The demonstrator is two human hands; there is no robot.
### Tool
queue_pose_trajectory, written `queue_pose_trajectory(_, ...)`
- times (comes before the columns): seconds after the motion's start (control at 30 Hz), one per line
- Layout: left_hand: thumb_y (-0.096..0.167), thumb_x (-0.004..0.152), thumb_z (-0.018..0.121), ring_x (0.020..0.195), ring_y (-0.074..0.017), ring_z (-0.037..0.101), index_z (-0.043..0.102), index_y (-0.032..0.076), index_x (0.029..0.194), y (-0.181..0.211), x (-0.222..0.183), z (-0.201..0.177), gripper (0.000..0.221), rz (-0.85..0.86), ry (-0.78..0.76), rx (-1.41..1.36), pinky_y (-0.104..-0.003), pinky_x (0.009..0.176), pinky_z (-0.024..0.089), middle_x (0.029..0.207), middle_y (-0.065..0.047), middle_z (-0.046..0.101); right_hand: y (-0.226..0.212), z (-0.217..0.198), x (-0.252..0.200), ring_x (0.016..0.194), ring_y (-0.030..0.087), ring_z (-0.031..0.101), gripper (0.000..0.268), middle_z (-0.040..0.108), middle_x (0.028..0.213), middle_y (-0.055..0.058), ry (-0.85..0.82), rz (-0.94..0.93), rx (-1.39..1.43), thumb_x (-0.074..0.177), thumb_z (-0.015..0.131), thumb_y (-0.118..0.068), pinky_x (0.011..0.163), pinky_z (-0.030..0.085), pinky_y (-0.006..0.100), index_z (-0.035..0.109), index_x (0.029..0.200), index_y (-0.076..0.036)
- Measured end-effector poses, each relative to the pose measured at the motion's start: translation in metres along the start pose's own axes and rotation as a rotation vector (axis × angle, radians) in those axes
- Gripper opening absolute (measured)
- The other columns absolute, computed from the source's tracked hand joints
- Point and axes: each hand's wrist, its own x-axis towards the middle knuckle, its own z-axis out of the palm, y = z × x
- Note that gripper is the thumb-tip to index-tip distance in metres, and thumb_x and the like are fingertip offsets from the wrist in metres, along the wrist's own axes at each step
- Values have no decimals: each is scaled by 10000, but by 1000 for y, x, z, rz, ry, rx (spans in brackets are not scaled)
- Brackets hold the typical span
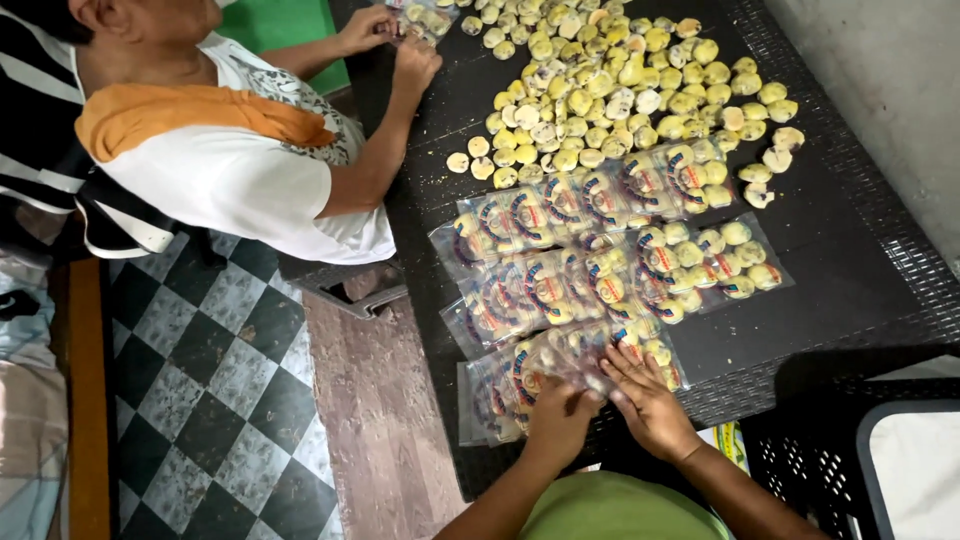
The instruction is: Packing small baked snacks into plastic bags and organizing them on a table and in a basket.
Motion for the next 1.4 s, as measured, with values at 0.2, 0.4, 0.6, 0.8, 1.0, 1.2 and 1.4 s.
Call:
queue_pose_trajectory(0.2, 273, 905, 534, 767, -218, 472, 486, 86, 663, -33, 1, 4, 310, 47, -20, 73, -357, 692, 366, 761, -64, 467, -17, 6, 2, 1378, 258, 269, 426, 392, 1423, 92, 56, 80, 112, 907, 421, -204, 1143, 114, 440, 451, 1325, -128)
queue_pose_trajectory(0.4, 243, 833, 507, 807, -260, 541, 564, 61, 660, -37, 9, 7, 258, 112, -11, 148, -395, 707, 398, 775, -112, 539, -33, -7, 10, 1397, 364, 98, 618, 240, 1486, 127, -148, -21, -64, 843, 527, -284, 1089, 73, 533, 333, 1394, -82)
queue_pose_trajectory(0.6, 223, 892, 453, 654, -253, 433, 508, 64, 661, 14, -1, -10, 287, 186, -142, 240, -423, 582, 333, 671, -127, 461, -18, 12, 11, 1400, 302, 164, 673, 265, 1487, 92, -69, -29, -149, 793, 540, -278, 1109, 92, 501, 322, 1405, -104)
queue_pose_trajectory(0.8, 202, 840, 548, 679, -192, 607, 645, 108, 935, 30, 8, -45, 165, 509, 135, 427, -326, 626, 490, 793, -47, 653, -25, 10, 14, 1353, 293, 330, 418, 426, 1400, 88, 137, 44, -17, 897, 432, -101, 1147, 161, 469, 466, 1311, -147)
queue_pose_trajectory(1.0, 197, 669, 748, 1122, -277, 436, 415, 132, 1301, 65, 33, -60, 716, 630, 86, 555, -420, 971, 391, 1229, -124, 497, -21, -16, 0, 1166, 267, 529, 326, 610, 1214, 112, 240, 371, 490, 901, 459, -174, 1004, 373, 404, 588, 1195, -126)
queue_pose_trajectory(1.2, 217, 688, 668, 1152, -269, 462, 393, 131, 1319, 117, 34, -52, 694, 253, -510, 308, -383, 929, 435, 1336, -102, 429, 15, -33, -32, 872, 226, 632, 260, 701, 995, 155, 338, 653, 852, 880, 531, -88, 755, 497, 332, 658, 1086, 7)
queue_pose_trajectory(1.4, 351, 580, 674, 1331, -307, 294, 166, 115, 1433, 102, 57, -8, 1021, 208, -596, 142, -445, 1043, 301, 1464, -144, 273, 31, -54, -28, 1103, 258, 579, 251, 648, 1151, 179, 395, 639, 867, 874, 506, -34, 948, 432, 370, 623, 1088, 27)
